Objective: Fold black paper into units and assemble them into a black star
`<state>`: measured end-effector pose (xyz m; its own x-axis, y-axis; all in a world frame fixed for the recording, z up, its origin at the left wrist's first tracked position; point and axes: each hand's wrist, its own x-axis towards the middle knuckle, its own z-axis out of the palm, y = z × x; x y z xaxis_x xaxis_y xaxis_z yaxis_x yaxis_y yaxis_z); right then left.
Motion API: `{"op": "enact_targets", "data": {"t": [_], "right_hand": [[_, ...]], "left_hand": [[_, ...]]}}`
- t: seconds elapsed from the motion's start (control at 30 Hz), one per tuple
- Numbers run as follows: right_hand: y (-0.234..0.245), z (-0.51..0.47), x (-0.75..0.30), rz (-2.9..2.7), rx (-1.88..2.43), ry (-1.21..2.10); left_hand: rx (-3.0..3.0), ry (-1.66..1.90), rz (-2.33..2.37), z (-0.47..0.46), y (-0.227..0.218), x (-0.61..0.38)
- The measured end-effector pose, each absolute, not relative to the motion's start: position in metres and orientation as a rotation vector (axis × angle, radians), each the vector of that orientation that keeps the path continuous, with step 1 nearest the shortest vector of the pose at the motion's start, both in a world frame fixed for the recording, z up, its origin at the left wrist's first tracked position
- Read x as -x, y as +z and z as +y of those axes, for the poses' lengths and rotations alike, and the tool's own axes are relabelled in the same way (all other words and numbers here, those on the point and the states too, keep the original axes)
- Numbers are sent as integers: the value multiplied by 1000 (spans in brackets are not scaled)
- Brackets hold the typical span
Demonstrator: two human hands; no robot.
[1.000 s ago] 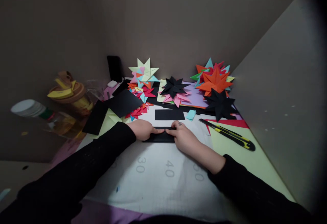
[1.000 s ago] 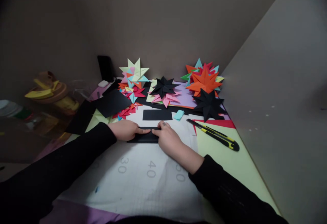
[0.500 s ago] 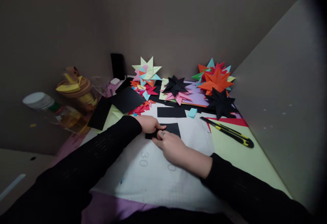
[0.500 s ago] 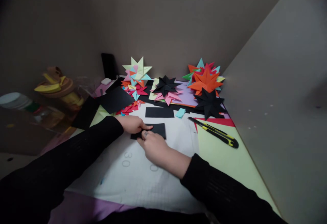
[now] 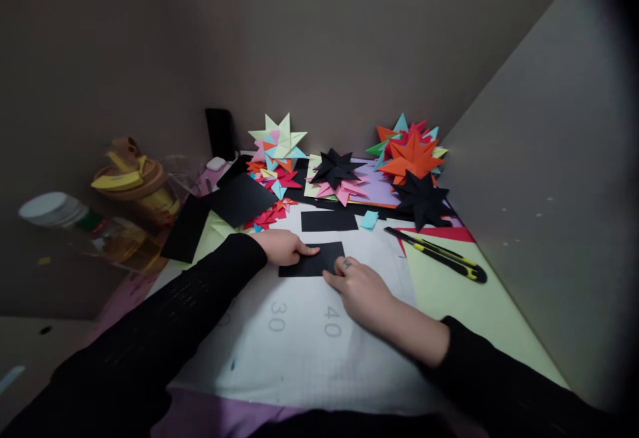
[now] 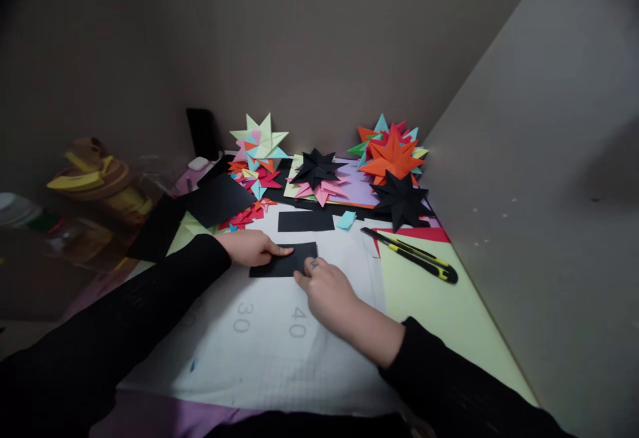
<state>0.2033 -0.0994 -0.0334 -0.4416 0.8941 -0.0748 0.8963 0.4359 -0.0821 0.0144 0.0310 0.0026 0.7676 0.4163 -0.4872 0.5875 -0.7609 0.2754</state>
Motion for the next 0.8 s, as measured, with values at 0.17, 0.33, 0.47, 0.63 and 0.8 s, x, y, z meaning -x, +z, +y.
{"op": "enact_targets", "data": {"t": [0.17,0.33,0.47,0.63,0.8], "right_hand": [[-32,-112,-230,2532,-1733,-149],[-30,-110,-219,2633,-1722,-109],[-33,-101,-188,2770,-1599,-175],[-34,-89,-160,2835,-1471,-218],[-35,-97,-187,2754,-1554,-172]], "left_hand": [[-2559,-589,724,28,6,-12],[-2554,-669,767,27,4,-14],[-2558,-674,775,28,3,-14],[-2548,-658,758,26,5,-13],[-2517,-715,755,22,7,-12]]}}
